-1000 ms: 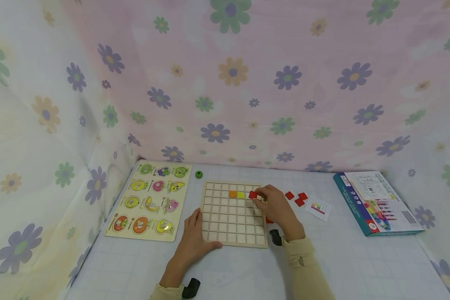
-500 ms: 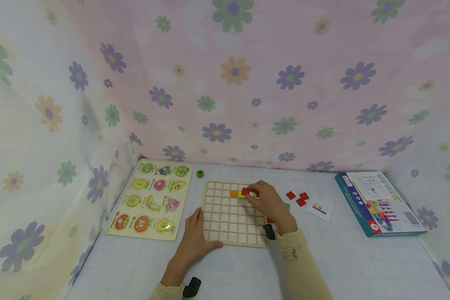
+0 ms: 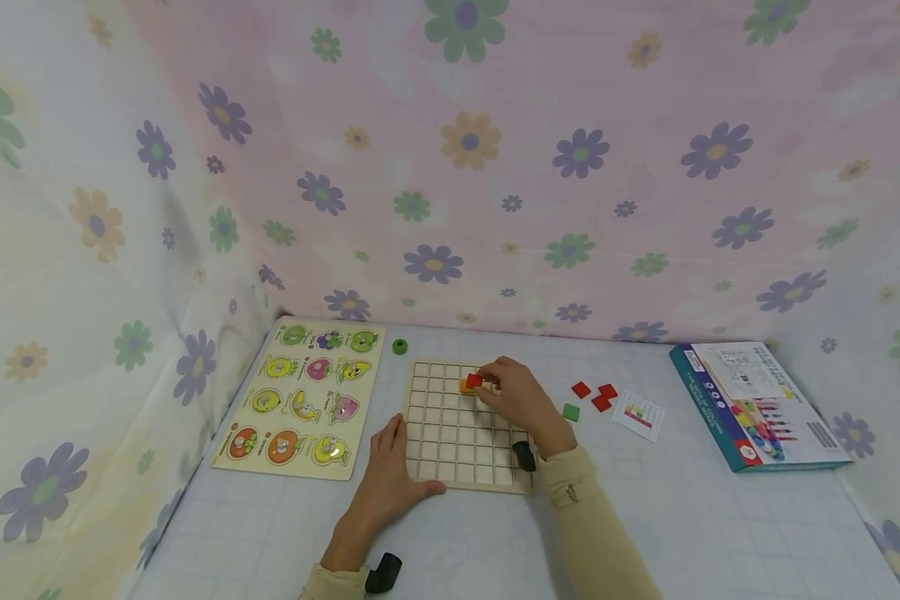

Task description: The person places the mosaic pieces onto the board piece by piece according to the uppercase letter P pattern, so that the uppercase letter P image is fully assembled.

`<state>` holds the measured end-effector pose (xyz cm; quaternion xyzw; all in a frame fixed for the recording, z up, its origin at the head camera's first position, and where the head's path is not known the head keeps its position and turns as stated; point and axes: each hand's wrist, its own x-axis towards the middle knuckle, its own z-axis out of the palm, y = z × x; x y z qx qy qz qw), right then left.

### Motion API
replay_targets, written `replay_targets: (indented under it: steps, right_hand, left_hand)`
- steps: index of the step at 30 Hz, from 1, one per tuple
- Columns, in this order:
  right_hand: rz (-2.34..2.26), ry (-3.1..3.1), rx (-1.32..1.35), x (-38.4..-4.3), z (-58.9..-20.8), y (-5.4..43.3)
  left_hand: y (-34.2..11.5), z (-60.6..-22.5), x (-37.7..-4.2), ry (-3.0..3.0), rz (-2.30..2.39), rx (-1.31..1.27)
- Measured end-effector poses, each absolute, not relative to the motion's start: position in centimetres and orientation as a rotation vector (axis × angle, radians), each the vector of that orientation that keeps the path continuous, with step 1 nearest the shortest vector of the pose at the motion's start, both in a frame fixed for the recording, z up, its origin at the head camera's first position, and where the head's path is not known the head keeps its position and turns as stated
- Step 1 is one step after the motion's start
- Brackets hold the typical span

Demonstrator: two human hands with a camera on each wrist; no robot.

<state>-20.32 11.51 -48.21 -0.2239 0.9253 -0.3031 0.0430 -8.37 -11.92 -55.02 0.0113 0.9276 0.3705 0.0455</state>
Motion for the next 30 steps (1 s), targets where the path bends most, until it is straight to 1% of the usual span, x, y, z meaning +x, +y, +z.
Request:
replay_targets:
  steps: [9, 30]
  right_hand:
    - [-0.873, 2.835, -0.742, -21.1, -48.8, 10.3]
    - [-0.807, 2.801, -0.744, -22.3, -49.5, 8.5]
  left_hand:
    - [-11.9, -55.0, -8.2, 2.838, 1.127, 0.040]
    - [-11.9, -55.1, -8.3, 2.859, 1.137, 0.063]
